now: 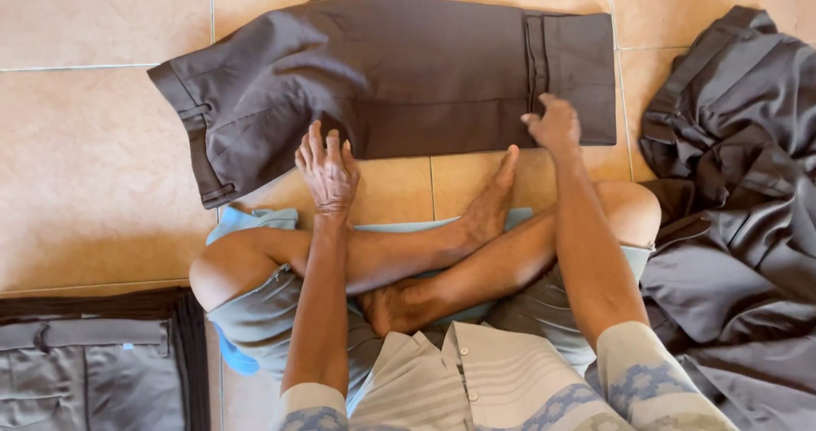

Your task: The person sits cross-legged on a tiled floor and folds a pair of brown trousers by hand. They smooth the fabric, fold the legs together, and fold the garment into a compact rectangle, repeating the process for a second pair.

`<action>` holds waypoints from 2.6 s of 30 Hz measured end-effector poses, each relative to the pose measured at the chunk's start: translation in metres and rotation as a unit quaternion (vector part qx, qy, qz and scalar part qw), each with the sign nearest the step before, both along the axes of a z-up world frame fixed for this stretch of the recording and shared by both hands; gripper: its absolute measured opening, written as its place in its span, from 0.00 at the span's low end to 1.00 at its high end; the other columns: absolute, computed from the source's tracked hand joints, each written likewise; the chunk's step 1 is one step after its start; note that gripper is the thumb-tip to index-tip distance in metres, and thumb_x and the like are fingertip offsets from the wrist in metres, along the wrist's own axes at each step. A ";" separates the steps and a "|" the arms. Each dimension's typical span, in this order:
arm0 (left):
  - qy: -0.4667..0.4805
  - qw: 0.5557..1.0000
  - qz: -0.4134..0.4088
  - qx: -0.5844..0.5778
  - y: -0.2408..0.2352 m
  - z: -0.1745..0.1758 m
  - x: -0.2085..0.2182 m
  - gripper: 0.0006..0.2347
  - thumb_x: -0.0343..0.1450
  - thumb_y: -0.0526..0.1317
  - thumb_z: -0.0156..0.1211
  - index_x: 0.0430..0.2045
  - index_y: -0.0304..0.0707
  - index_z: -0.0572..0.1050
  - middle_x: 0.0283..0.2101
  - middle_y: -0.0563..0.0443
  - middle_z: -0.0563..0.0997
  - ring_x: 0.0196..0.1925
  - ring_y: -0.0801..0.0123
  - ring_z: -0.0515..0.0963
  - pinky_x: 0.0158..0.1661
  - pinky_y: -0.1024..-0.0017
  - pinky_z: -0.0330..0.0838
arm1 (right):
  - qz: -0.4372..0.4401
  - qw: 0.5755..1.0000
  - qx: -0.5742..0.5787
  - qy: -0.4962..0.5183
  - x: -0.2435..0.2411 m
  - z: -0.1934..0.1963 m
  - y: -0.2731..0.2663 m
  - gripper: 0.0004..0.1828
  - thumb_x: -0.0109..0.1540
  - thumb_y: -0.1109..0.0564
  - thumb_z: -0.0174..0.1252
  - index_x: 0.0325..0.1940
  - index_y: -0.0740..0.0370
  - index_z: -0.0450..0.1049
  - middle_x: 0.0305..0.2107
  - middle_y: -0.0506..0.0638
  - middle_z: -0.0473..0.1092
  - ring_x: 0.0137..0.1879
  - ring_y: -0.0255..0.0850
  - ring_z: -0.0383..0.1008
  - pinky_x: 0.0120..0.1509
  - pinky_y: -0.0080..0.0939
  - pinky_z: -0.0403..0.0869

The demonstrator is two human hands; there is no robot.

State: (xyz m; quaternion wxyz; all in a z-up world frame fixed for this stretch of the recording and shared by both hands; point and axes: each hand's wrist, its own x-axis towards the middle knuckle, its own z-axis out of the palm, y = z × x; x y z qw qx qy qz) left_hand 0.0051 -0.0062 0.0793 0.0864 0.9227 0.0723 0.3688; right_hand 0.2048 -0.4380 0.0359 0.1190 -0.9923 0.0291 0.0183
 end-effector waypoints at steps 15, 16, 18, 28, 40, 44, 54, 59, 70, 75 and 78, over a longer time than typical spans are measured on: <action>0.192 0.956 0.172 0.139 0.052 -0.047 0.028 0.35 0.62 0.36 0.77 0.64 0.35 0.65 0.64 0.29 0.68 0.52 0.42 0.77 0.53 0.42 0.67 | 0.122 0.980 -0.152 -0.031 -0.024 -0.036 0.016 0.40 0.64 0.42 0.64 0.72 0.70 0.66 0.51 0.70 0.61 0.52 0.73 0.69 0.52 0.65 0.76; 0.119 0.957 0.177 0.196 0.063 -0.063 0.035 0.22 0.68 0.34 0.65 0.57 0.41 0.70 0.59 0.32 0.72 0.40 0.49 0.76 0.40 0.51 0.67 | 0.162 0.959 -0.210 -0.096 -0.024 -0.039 0.011 0.40 0.63 0.37 0.63 0.69 0.67 0.69 0.47 0.67 0.63 0.47 0.65 0.70 0.49 0.56 0.73; 0.043 0.951 0.179 0.248 0.083 -0.078 0.045 0.13 0.73 0.31 0.53 0.51 0.48 0.76 0.54 0.35 0.76 0.27 0.57 0.76 0.26 0.60 0.66 | 0.198 0.929 -0.271 -0.159 -0.024 -0.039 0.006 0.41 0.62 0.32 0.62 0.67 0.64 0.73 0.43 0.64 0.65 0.42 0.57 0.72 0.45 0.47 0.71; 0.370 0.891 0.113 0.237 0.212 -0.100 0.011 0.12 0.76 0.40 0.51 0.48 0.56 0.82 0.43 0.42 0.80 0.31 0.40 0.77 0.24 0.50 0.69 | 0.190 0.977 0.008 0.101 -0.035 0.043 0.038 0.30 0.70 0.38 0.48 0.73 0.49 0.68 0.61 0.67 0.68 0.65 0.67 0.69 0.69 0.59 0.65; 0.337 0.937 0.068 0.057 0.043 -0.011 -0.004 0.23 0.68 0.35 0.67 0.60 0.51 0.74 0.70 0.35 0.67 0.70 0.40 0.66 0.65 0.28 0.45 | 0.081 0.994 0.002 0.073 -0.014 0.017 0.083 0.34 0.59 0.29 0.62 0.49 0.61 0.67 0.40 0.62 0.73 0.48 0.65 0.78 0.50 0.66 0.76; 0.420 0.905 -0.026 -0.065 -0.015 -0.018 -0.012 0.32 0.68 0.29 0.57 0.71 0.44 0.60 0.74 0.31 0.56 0.76 0.39 0.55 0.64 0.25 0.50 | 0.075 0.993 -0.053 0.071 0.008 -0.032 0.072 0.20 0.62 0.48 0.57 0.52 0.62 0.66 0.38 0.61 0.73 0.44 0.67 0.79 0.46 0.66 0.77; 0.369 0.925 -0.012 -0.087 -0.012 -0.042 -0.003 0.31 0.64 0.29 0.62 0.66 0.43 0.64 0.71 0.30 0.59 0.74 0.38 0.58 0.66 0.32 0.53 | 0.077 0.985 0.142 -0.066 -0.019 0.062 0.205 0.12 0.64 0.53 0.51 0.49 0.52 0.75 0.35 0.54 0.72 0.42 0.54 0.80 0.45 0.51 0.80; 0.386 0.918 -0.016 -0.085 -0.009 -0.024 -0.011 0.28 0.67 0.28 0.56 0.65 0.44 0.65 0.72 0.33 0.58 0.75 0.41 0.56 0.64 0.31 0.56 | 0.224 0.960 0.159 0.046 -0.062 0.079 0.281 0.12 0.67 0.45 0.48 0.46 0.47 0.76 0.39 0.55 0.75 0.51 0.57 0.79 0.54 0.58 0.78; 0.393 0.911 -0.004 -0.126 -0.009 -0.031 -0.009 0.26 0.67 0.30 0.57 0.64 0.43 0.65 0.73 0.33 0.57 0.76 0.41 0.55 0.65 0.30 0.54 | -0.112 0.971 0.173 0.123 -0.009 0.003 0.091 0.40 0.59 0.37 0.62 0.68 0.62 0.64 0.59 0.63 0.67 0.65 0.63 0.69 0.65 0.61 0.68; 0.340 0.925 -0.026 -0.168 -0.004 -0.036 -0.018 0.20 0.68 0.30 0.54 0.55 0.45 0.74 0.69 0.38 0.66 0.72 0.46 0.64 0.65 0.33 0.57 | -0.142 0.962 0.228 0.045 0.025 -0.048 0.002 0.24 0.46 0.47 0.73 0.44 0.55 0.83 0.31 0.54 0.77 0.44 0.52 0.80 0.40 0.48 0.75; 0.249 0.958 0.000 -0.144 -0.003 -0.033 -0.015 0.17 0.69 0.35 0.57 0.54 0.42 0.75 0.68 0.35 0.66 0.71 0.42 0.64 0.64 0.35 0.58 | -0.126 0.987 0.089 0.047 0.023 -0.042 -0.036 0.18 0.49 0.47 0.70 0.41 0.53 0.84 0.28 0.54 0.77 0.41 0.54 0.81 0.37 0.49 0.77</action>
